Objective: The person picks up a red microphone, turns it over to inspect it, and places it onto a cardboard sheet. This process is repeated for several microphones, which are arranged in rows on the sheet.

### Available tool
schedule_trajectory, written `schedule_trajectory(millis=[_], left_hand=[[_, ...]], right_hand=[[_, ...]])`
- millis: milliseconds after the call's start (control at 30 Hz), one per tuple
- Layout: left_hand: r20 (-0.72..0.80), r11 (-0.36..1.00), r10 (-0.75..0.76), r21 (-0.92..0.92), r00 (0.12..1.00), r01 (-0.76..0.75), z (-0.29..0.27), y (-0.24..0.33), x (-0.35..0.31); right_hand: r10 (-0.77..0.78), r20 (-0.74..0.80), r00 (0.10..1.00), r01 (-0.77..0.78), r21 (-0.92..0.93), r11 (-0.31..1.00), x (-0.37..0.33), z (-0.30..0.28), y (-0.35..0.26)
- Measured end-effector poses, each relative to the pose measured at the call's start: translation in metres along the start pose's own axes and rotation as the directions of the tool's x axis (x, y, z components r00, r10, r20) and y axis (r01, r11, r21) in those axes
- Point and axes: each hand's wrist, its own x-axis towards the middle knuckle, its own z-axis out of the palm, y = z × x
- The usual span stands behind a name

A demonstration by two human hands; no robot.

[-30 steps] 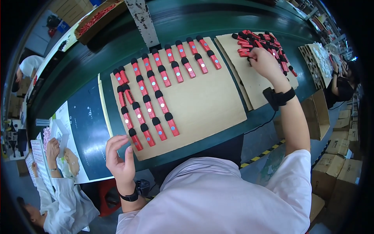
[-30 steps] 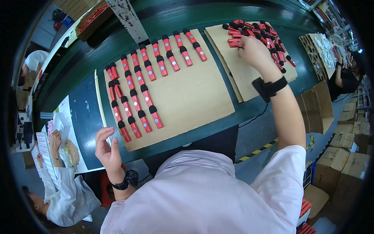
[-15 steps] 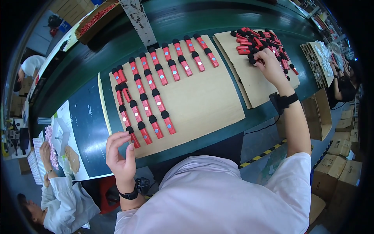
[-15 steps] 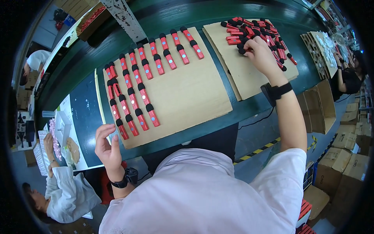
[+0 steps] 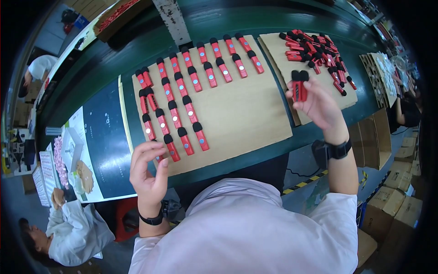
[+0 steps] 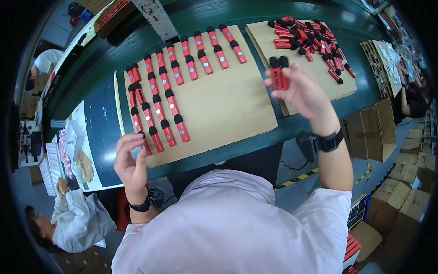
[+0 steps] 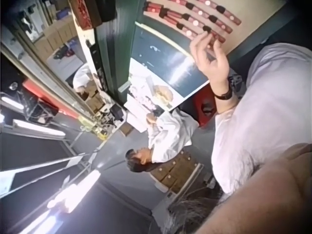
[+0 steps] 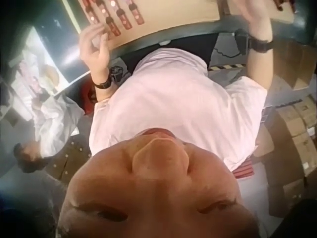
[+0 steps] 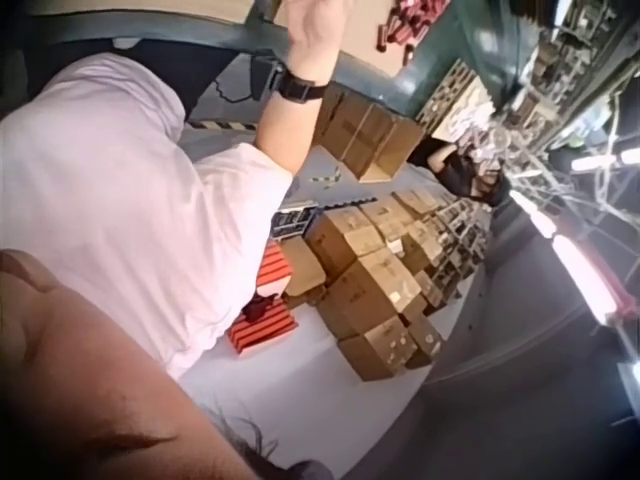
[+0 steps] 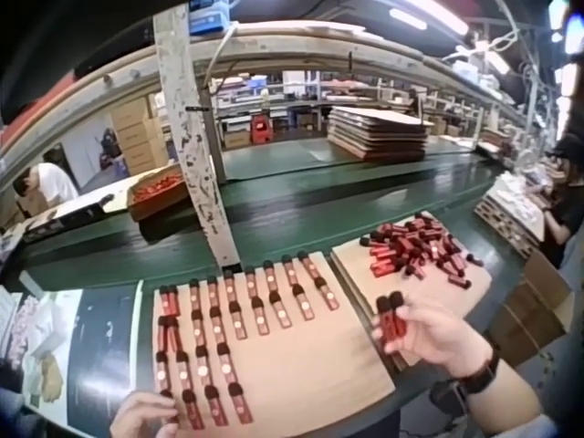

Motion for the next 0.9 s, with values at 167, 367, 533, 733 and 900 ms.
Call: schedule_trajectory(millis=[167, 367, 533, 733, 900], left_hand=[[0.09, 0.991, 0.127, -0.046, 0.988, -0.123, 0.012, 0.02, 0.017], [0.267, 0.988, 0.154, -0.055, 0.951, -0.145, 0.017, 0.039, 0.028], [0.122, 0.975, 0.083, -0.214, 0.989, -0.056, 0.014, 0.031, 0.015], [0.063, 0.946, 0.034, -0.323, 0.997, -0.012, 0.016, 0.025, 0.012], [0.054, 0.938, 0.086, -0.341, 0.995, -0.063, 0.018, 0.024, 0.013]], right_hand=[[0.15, 0.221, 0.964, -0.116, -0.159, 0.98, -0.015, 0.08, 0.027], [0.148, 0.464, 0.873, 0.026, -0.349, 0.937, -0.021, 0.141, 0.056], [0.04, 0.295, 0.955, -0.014, -0.089, 0.996, -0.019, 0.141, 0.064], [0.085, 0.345, 0.935, -0.119, 0.079, 0.99, -0.015, 0.118, 0.087], [0.256, 0.472, 0.844, -0.383, 0.195, 0.903, -0.015, 0.12, 0.089]])
